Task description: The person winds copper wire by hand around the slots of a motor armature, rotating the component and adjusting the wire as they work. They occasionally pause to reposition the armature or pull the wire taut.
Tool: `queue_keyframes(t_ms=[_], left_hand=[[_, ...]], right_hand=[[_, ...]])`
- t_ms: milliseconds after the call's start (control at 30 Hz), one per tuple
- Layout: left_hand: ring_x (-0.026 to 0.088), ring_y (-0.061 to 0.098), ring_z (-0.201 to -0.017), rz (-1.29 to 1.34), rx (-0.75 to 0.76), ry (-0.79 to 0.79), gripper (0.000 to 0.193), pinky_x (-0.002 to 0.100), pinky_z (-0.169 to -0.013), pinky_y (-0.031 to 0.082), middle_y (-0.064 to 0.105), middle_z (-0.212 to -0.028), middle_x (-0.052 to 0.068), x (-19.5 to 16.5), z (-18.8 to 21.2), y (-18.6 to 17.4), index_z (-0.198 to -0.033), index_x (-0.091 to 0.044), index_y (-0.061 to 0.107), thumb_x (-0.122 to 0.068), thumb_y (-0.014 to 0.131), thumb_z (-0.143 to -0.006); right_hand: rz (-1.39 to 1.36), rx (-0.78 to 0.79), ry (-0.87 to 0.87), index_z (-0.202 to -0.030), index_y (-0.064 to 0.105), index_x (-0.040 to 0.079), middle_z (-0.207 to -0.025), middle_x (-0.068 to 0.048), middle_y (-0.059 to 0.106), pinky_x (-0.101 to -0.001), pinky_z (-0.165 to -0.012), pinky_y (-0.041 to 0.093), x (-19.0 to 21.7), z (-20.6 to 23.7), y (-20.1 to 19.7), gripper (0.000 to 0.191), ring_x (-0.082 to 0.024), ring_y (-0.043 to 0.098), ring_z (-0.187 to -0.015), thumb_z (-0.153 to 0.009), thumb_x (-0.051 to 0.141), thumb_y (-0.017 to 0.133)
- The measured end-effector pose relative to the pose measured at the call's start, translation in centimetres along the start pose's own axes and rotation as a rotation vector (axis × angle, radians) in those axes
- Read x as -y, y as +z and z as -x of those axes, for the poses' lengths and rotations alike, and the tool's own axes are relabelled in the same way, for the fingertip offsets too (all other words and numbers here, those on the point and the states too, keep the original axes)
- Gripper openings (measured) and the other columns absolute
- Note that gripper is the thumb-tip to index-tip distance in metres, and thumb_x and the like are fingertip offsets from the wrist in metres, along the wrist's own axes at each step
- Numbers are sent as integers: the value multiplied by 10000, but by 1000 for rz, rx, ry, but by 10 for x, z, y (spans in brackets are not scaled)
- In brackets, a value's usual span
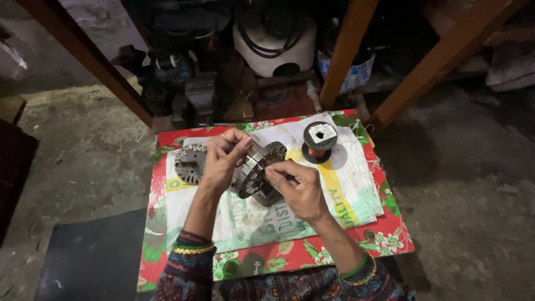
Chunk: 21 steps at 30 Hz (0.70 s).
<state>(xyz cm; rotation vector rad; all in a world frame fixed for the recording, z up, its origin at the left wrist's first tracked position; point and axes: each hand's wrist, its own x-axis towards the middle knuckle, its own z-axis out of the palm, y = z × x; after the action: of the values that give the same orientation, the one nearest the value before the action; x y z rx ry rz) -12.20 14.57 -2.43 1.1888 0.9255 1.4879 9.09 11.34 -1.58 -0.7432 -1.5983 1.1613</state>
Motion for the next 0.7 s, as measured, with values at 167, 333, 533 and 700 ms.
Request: queue_keyframes(t_ms=[167, 333, 533, 700], left_hand=[[18, 450, -612, 48, -11, 21, 155, 187, -533, 330, 620, -764, -35, 22, -2, 2, -929, -36, 676, -172, 702, -998], [36, 558, -710, 92, -11, 10, 127, 197, -628, 443, 673, -838, -25, 28, -6, 3, -938, -21, 682, -138, 698, -986], [45, 597, -755, -12, 51, 17, 105, 216, -683, 491, 694, -859, -8, 34, -5, -3, -930, -3, 707, -98, 727, -970], [55, 618, -735, 16, 52, -70, 85, 229, -679, 514, 722, -854, 20, 38, -11, -5, -909, 8, 716, -67, 739, -944]], right_hand=[[64, -63, -96, -1079, 741, -20, -849, -5, 702, -193, -652, 478, 6, 0, -3, 156, -22, 586, -761, -1022, 107, 670], [119, -143, 6, -1100, 754, -6, -722, 29, 627, -197, -562, 404, 9, -8, -7, 185, -14, 492, -641, -1015, 121, 650], [147, -62, -65, -1126, 733, -15, -768, 46, 653, -192, -584, 412, 4, 3, -14, 200, 4, 518, -685, -1015, 121, 637], [169, -44, 37, -1113, 749, -4, -721, 17, 664, -215, -556, 420, 1, 8, -22, 231, -13, 523, -636, -969, 83, 590]])
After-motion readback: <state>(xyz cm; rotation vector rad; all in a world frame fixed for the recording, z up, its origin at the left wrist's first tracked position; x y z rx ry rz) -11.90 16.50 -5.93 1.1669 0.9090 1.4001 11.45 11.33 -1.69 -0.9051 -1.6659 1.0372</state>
